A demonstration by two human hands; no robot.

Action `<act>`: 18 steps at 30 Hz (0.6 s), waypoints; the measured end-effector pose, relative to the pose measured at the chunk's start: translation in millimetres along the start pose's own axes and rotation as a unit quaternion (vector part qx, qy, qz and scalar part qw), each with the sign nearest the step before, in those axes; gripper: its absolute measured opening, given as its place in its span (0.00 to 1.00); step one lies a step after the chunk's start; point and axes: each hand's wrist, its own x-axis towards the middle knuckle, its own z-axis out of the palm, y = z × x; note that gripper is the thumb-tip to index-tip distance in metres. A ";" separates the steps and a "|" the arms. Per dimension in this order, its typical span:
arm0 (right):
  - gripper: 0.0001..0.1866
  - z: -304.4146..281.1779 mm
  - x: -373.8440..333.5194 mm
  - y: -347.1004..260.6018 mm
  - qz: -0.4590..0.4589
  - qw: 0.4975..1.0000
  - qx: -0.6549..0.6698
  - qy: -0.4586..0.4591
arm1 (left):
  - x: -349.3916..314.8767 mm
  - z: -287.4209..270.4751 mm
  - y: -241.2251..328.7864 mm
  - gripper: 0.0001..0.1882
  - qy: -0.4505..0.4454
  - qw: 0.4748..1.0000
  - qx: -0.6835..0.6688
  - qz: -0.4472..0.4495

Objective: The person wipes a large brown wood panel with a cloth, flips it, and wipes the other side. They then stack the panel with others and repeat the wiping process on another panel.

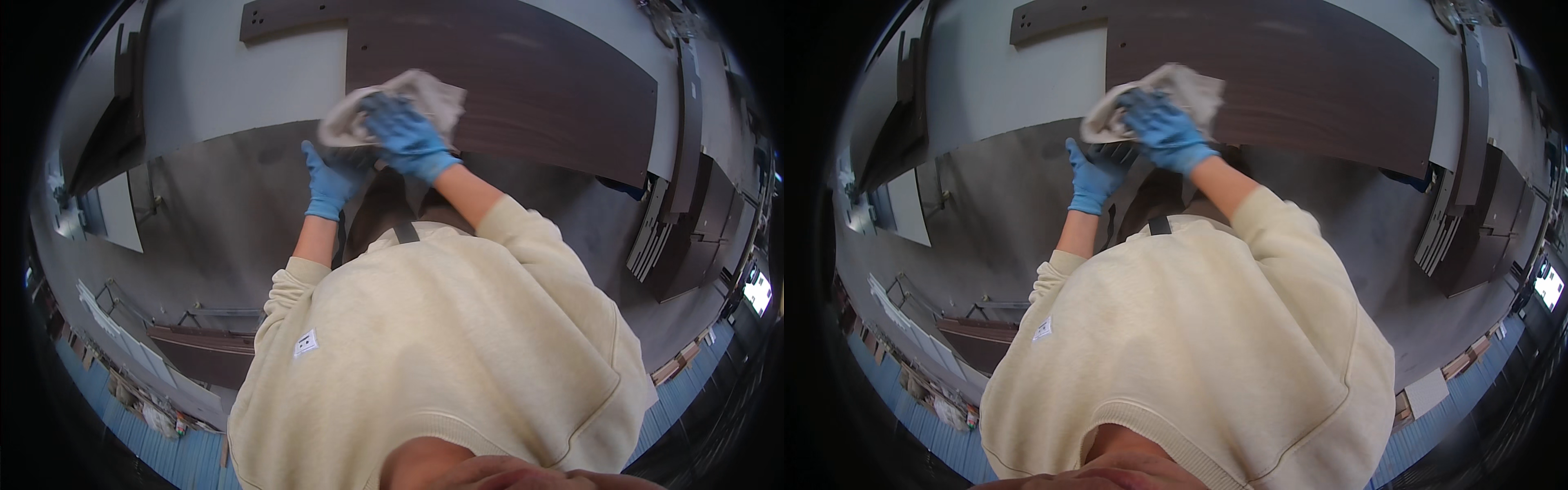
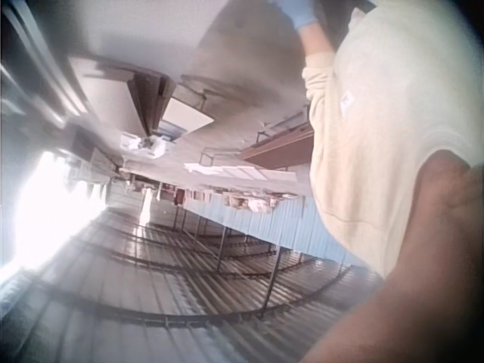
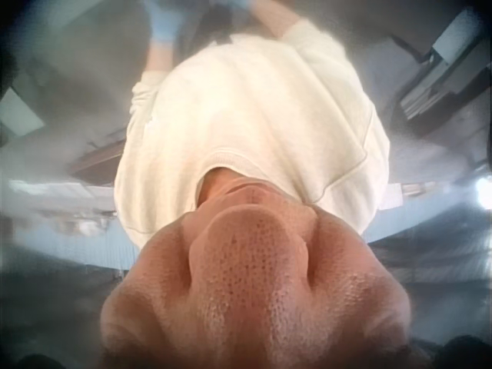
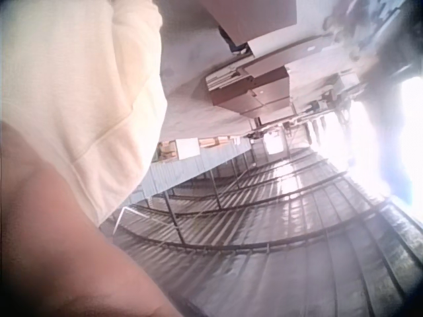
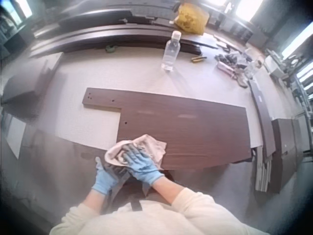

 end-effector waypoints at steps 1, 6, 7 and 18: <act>0.29 -16.4 -23.4 25.6 0.069 0.995 0.066 -0.017 | 3.0 9.0 -0.9 0.47 0.030 0.996 0.071 0.046; 0.44 -125.9 -183.4 185.7 0.550 0.819 -0.154 0.055 | 14.9 36.7 -2.6 0.28 -0.016 0.960 0.274 0.048; 0.49 -141.0 -207.3 218.0 0.621 0.759 -0.175 0.091 | 15.6 38.5 -5.7 0.26 0.027 0.955 0.289 0.059; 0.48 17.1 130.7 157.3 0.274 0.942 -0.136 0.137 | 19.1 48.8 -14.4 0.19 0.071 0.943 0.310 0.100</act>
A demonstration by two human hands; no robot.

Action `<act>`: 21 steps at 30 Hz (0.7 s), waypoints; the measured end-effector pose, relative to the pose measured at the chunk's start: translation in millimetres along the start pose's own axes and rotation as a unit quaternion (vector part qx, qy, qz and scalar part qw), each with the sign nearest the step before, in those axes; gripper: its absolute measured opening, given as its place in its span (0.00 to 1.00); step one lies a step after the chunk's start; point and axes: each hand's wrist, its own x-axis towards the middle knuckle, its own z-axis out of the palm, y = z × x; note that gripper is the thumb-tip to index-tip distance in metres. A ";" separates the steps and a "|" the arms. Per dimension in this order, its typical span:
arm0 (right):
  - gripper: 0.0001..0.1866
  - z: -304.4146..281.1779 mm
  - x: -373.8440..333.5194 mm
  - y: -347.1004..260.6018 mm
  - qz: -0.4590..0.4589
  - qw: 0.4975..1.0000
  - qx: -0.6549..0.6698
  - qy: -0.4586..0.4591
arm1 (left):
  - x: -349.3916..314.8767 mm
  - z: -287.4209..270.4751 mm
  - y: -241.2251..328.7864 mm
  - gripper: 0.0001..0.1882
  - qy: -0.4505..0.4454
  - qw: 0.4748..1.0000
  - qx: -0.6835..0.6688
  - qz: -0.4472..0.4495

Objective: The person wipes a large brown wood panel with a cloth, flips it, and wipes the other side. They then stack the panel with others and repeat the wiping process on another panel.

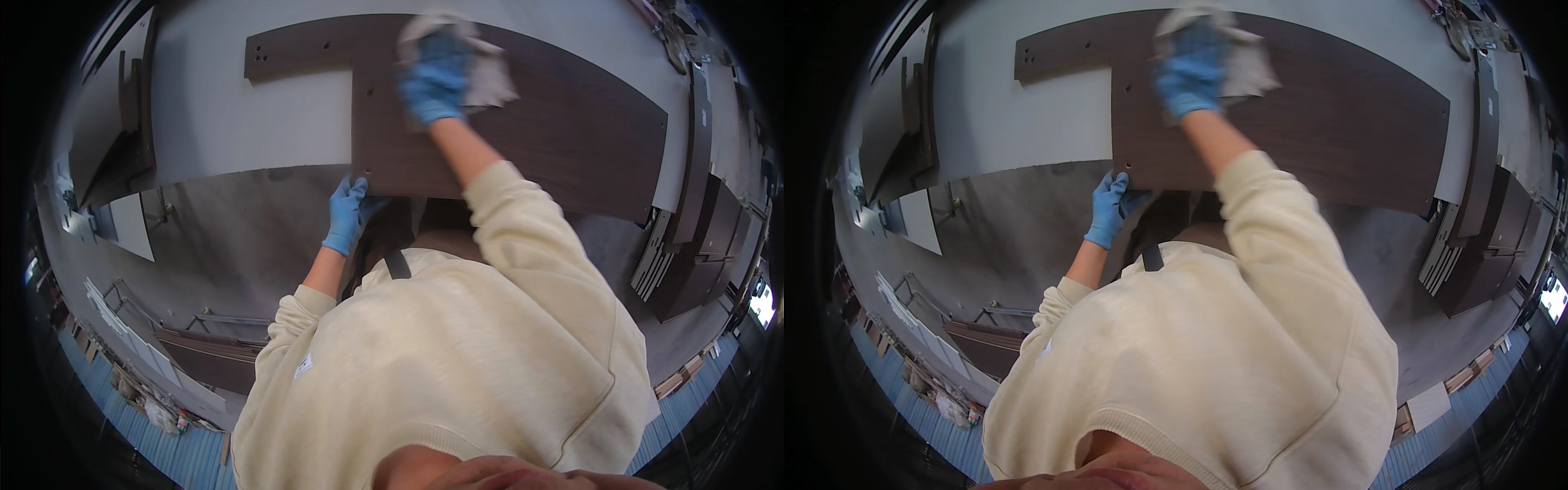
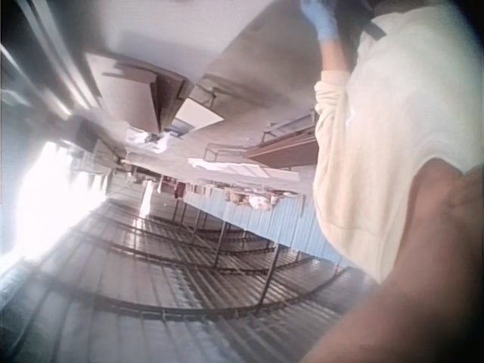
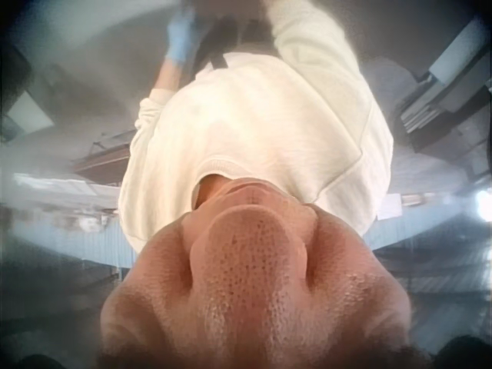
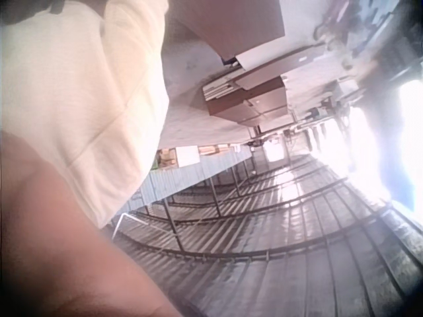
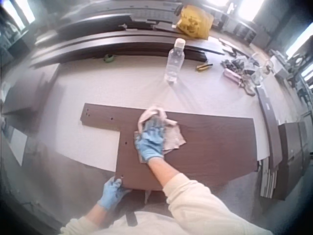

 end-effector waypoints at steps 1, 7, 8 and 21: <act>0.41 5.7 -0.2 -47.9 -0.054 0.997 0.062 -0.004 | 2.5 -4.5 -2.0 0.19 0.009 1.000 0.010 -0.010; 0.16 -35.3 -24.7 -188.1 -0.052 0.878 0.416 -0.229 | 18.5 -33.3 -4.7 0.17 0.082 0.992 0.082 -0.050; 0.15 -46.7 -24.8 -194.6 0.015 0.835 0.497 -0.234 | 18.1 -34.4 -4.3 0.16 0.071 0.993 0.091 -0.025; 0.21 -179.3 -8.0 261.8 0.273 0.837 0.443 0.167 | 11.5 -15.4 9.0 0.25 -0.020 0.997 0.039 -0.057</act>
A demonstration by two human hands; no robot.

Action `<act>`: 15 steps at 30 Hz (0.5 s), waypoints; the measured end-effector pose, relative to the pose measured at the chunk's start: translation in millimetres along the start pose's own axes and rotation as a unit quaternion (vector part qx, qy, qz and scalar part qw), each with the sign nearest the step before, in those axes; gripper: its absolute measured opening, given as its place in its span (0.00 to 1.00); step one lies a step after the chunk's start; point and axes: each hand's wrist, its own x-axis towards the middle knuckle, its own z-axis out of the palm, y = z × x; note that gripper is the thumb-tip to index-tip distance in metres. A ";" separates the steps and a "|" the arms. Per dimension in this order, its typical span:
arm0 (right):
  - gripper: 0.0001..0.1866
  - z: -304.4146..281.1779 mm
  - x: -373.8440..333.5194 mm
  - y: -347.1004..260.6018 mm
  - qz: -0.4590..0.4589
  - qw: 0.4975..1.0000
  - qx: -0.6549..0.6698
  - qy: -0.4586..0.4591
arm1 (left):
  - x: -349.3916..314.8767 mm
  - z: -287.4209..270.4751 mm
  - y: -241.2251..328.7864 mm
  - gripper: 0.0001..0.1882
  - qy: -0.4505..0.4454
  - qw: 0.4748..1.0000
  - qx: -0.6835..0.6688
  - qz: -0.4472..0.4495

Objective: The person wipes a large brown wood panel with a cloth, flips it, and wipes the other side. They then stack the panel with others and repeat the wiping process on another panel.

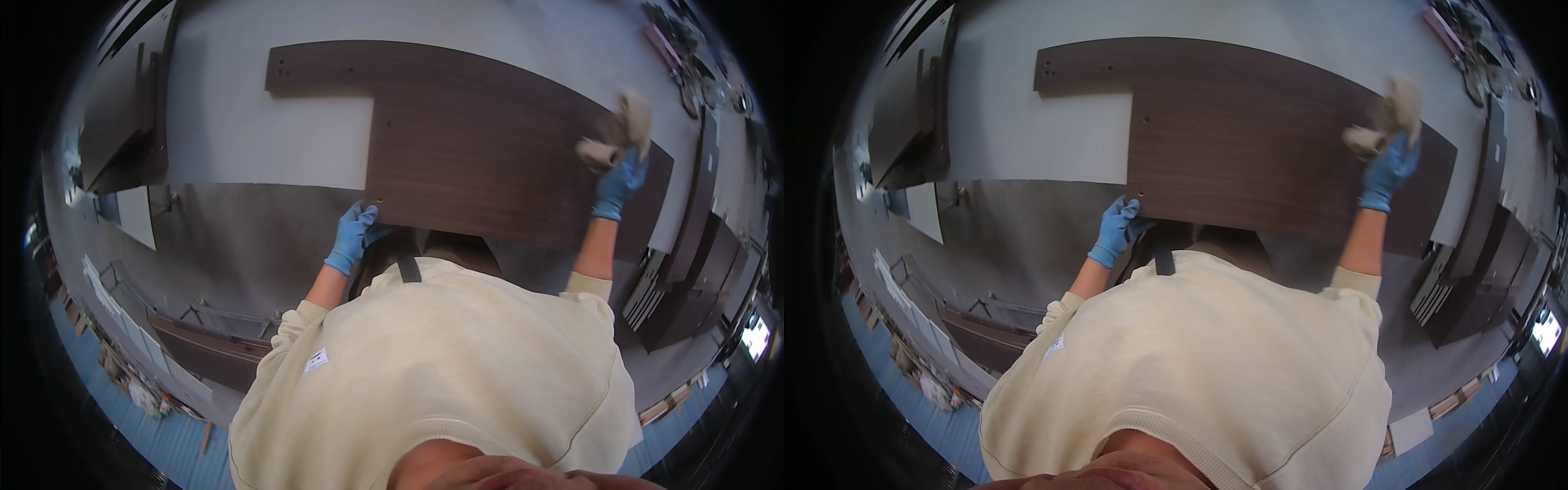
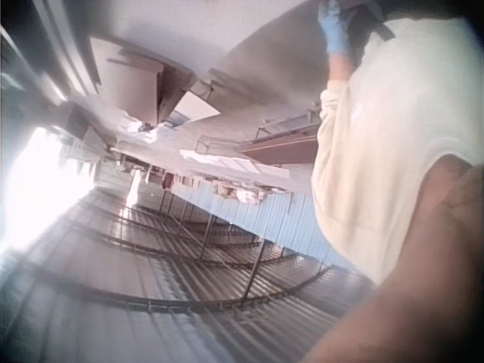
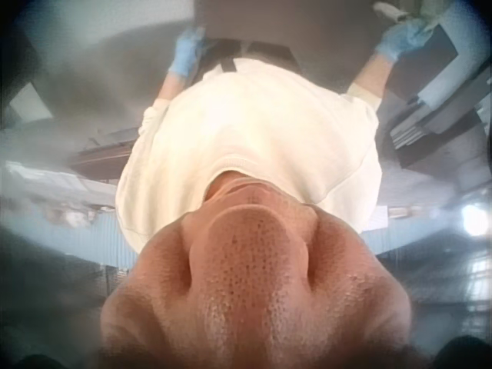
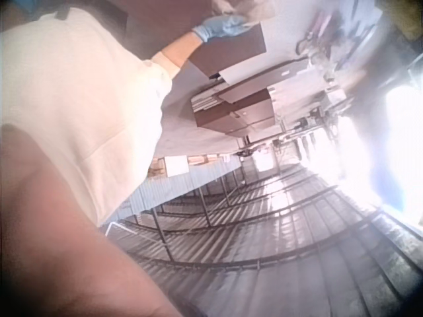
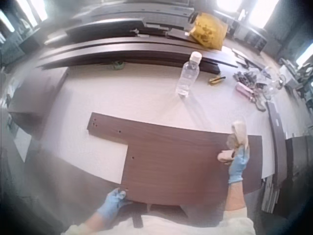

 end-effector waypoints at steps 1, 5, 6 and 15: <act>0.22 -26.5 14.7 18.4 -0.033 0.991 -0.127 0.020 | 0.1 -0.1 -0.3 0.26 0.005 1.000 0.005 0.006; 0.25 1.5 18.0 109.2 -0.190 0.777 -0.600 -0.023 | 0.4 1.9 -4.5 0.26 0.010 1.000 0.000 0.013; 0.30 28.9 10.6 117.2 -0.141 0.822 -0.552 0.010 | 1.1 2.3 -6.0 0.26 0.007 1.000 -0.010 0.022; 0.39 389.3 -141.2 6.8 -0.352 0.829 -0.387 -0.199 | 13.2 -9.7 -22.7 0.21 0.008 0.998 0.029 0.061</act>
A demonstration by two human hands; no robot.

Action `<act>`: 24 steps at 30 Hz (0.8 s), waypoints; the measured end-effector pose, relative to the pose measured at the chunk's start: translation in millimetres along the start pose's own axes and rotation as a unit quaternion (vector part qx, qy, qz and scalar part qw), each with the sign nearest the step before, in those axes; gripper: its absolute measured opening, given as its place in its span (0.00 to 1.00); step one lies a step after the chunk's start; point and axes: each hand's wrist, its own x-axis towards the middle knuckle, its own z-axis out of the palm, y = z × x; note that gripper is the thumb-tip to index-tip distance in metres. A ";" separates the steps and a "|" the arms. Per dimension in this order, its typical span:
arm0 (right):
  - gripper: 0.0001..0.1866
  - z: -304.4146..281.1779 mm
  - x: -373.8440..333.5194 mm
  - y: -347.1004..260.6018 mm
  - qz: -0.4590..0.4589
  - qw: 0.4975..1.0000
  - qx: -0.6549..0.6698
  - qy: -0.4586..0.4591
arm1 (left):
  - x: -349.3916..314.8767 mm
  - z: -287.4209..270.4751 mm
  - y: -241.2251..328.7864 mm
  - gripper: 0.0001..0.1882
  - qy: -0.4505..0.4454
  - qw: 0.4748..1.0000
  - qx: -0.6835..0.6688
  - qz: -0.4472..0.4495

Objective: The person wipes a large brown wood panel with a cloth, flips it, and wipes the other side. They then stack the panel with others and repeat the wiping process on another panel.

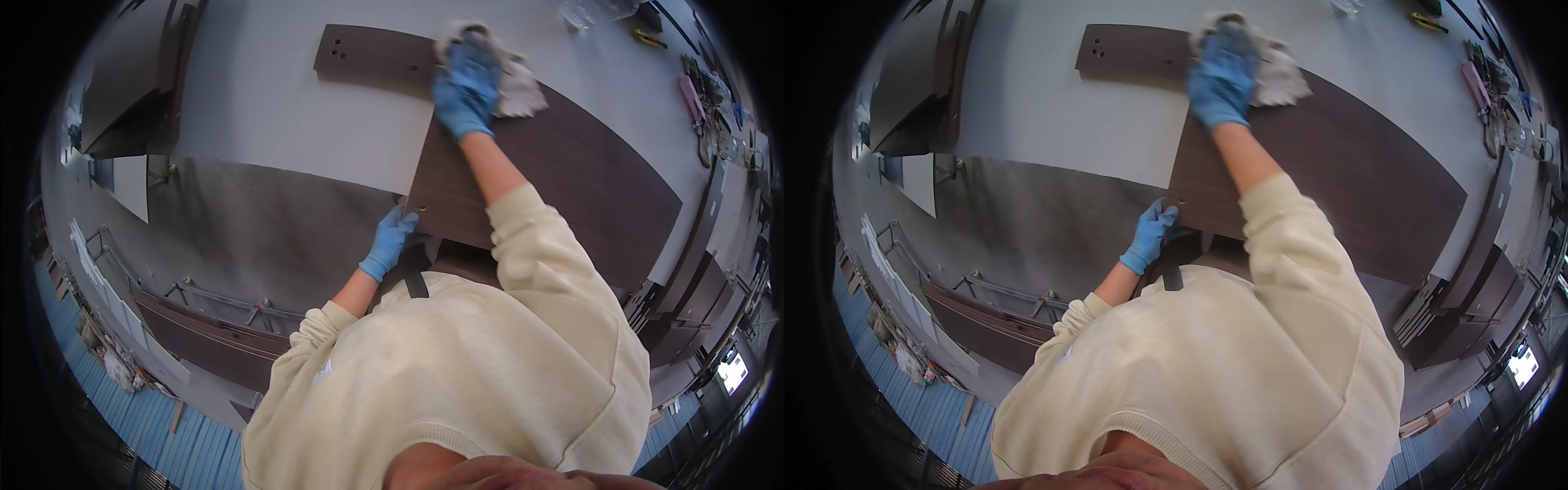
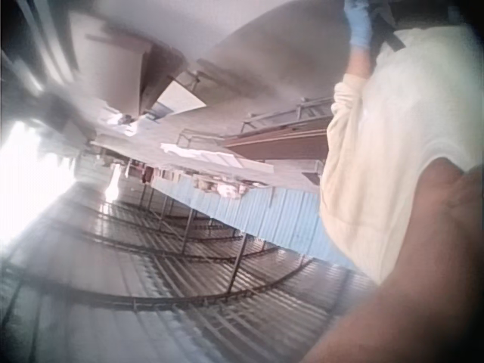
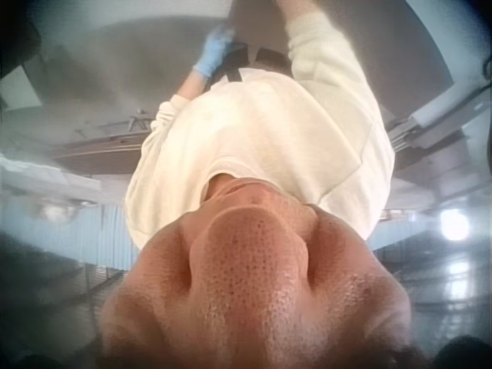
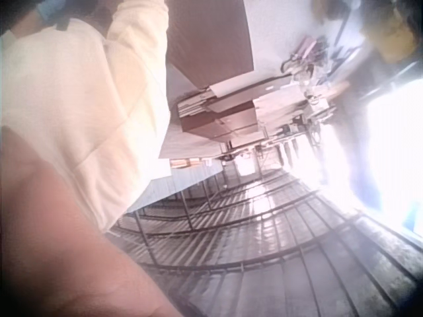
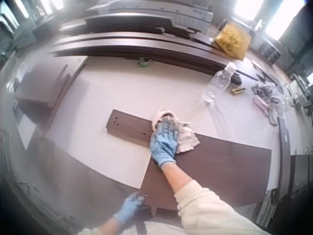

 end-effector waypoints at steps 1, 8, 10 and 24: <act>0.38 14.1 11.6 -38.0 0.006 0.998 0.024 -0.058 | 0.6 -2.0 -1.0 0.21 -0.002 1.000 0.009 0.011; 0.31 82.7 56.4 -210.7 -0.098 0.986 0.102 -0.086 | -9.2 -2.6 0.1 0.16 0.037 0.988 0.097 0.113; 0.27 83.8 64.5 -219.2 -0.092 0.980 0.129 -0.117 | -10.0 -8.1 -7.9 0.15 0.029 0.973 0.156 0.168; 0.19 -69.5 106.6 -198.9 0.269 0.498 0.818 -0.098 | 10.5 -37.7 -37.0 0.22 -0.013 0.999 0.005 0.041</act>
